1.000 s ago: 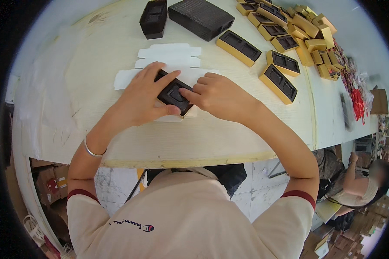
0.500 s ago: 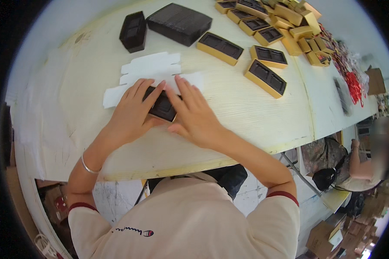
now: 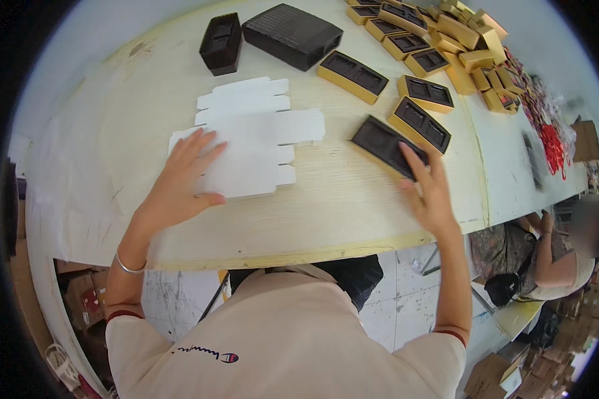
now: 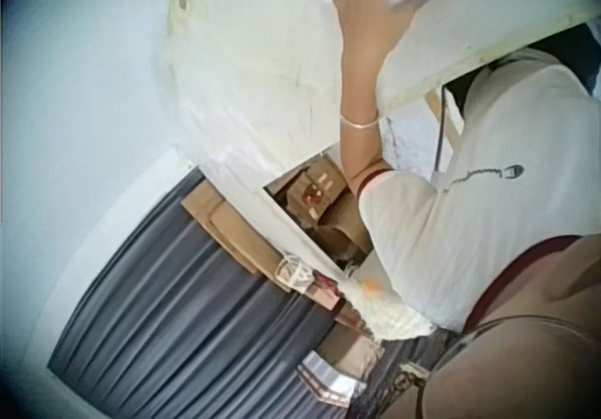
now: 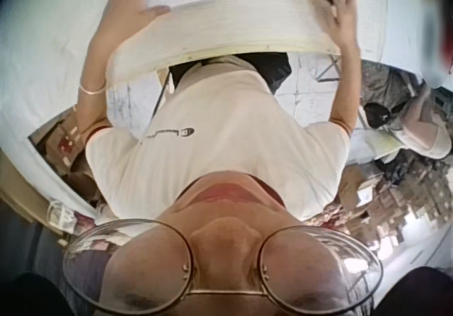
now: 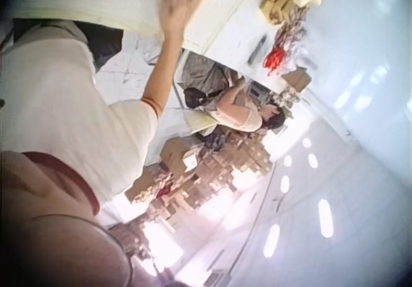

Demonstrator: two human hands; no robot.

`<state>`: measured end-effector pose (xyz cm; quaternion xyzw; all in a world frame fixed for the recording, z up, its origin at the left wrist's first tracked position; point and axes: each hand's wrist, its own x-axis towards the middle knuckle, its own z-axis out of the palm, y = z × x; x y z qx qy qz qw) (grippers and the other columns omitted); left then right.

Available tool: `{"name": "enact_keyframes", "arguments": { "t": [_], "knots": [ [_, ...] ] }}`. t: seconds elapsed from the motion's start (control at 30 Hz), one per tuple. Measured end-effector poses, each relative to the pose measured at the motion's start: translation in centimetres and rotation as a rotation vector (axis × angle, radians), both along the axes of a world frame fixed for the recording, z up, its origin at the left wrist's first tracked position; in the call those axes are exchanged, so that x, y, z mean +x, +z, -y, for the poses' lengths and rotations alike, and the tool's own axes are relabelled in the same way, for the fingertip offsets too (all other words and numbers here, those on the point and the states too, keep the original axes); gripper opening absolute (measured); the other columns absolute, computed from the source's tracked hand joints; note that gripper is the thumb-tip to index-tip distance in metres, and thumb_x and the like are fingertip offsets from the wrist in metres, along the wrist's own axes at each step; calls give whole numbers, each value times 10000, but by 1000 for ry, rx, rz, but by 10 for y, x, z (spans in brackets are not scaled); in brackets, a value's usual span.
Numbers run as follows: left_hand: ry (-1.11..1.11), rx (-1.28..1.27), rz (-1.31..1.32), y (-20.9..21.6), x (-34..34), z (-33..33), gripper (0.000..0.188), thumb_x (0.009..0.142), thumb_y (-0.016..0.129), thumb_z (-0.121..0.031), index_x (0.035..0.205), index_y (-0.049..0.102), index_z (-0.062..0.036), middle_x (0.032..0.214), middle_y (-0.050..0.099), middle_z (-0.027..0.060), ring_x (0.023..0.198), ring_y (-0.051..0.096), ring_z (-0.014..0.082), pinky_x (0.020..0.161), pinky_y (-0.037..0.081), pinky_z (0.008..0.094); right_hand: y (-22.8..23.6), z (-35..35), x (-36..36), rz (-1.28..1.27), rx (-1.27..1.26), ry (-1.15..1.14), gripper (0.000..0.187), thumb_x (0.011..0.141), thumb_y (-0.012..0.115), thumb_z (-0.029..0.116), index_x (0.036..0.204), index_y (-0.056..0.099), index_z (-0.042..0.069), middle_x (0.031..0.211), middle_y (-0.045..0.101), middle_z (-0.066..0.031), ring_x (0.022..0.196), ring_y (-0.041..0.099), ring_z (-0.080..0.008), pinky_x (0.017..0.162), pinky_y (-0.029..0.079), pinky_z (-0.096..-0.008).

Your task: The person folds flat white cardboard pieces into small rectangular boxes and inserts black plastic trays into them. The person repeats this process multiple times, stacking the finished boxes on the table.

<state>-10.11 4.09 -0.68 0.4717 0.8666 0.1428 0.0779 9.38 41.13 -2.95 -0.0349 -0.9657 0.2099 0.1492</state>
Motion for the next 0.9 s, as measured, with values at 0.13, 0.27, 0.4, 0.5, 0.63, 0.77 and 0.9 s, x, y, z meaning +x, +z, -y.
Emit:
{"name": "enact_keyframes", "arguments": {
  "t": [0.13, 0.27, 0.4, 0.5, 0.63, 0.77, 0.9],
  "knots": [
    [-26, 31, -21, -8, 11, -3, 718, 679, 790, -290, 1301, 509, -66, 1424, 396, 158, 1340, 323, 337, 1101, 279, 431, -20, -43, -6, -69, 630, -187, 476, 828, 650, 132, 1290, 545, 81, 1421, 364, -213, 1293, 377, -376, 1043, 347, -449],
    [-24, 62, -38, -4, 10, -7, 629, 666, 798, -269, 1201, 566, -35, 1316, 482, 147, 1186, 465, 323, 975, 414, 384, -2, 12, -44, -265, 244, 25, 509, 764, 723, 123, 1244, 565, 57, 1358, 461, -186, 1233, 449, -375, 1038, 353, -450],
    [4, 47, 80, 6, 5, -12, 544, 651, 804, -235, 1112, 615, -15, 1201, 542, 124, 1032, 539, 288, 877, 463, 349, 4, 104, -78, -152, 120, 501, 520, 705, 773, 239, 1154, 601, 39, 1231, 546, -164, 1157, 506, -327, 967, 407, -409],
    [-25, 37, 106, 15, -2, -15, 441, 684, 783, -223, 1038, 647, 2, 1089, 602, 115, 954, 583, 276, 820, 480, 334, 5, 125, -102, -23, 21, 561, 351, 739, 752, 240, 1003, 652, 31, 1058, 620, -121, 988, 565, -308, 856, 443, -404],
    [-6, 57, 237, 17, -5, -15, 252, 767, 713, -170, 925, 659, 19, 926, 632, 123, 805, 600, 299, 748, 484, 342, 16, 119, -119, 165, -138, 552, 178, 785, 709, 185, 839, 668, 21, 828, 626, -84, 798, 575, -282, 738, 446, -388],
    [107, -15, 300, -4, 5, -23, 164, 800, 673, -136, 888, 647, 1, 917, 628, 116, 786, 582, 305, 720, 473, 359, 12, 126, -119, 298, -141, 384, 155, 817, 668, 169, 804, 659, 16, 803, 618, -101, 773, 582, -292, 696, 452, -383],
    [83, 336, -270, -17, 26, -22, 193, 775, 690, -153, 939, 638, -65, 1029, 590, 73, 899, 551, 269, 741, 454, 364, -2, 136, -104, -105, 89, 332, 157, 817, 650, 154, 928, 647, 43, 936, 594, -110, 841, 583, -275, 732, 457, -378]
  ]
}}
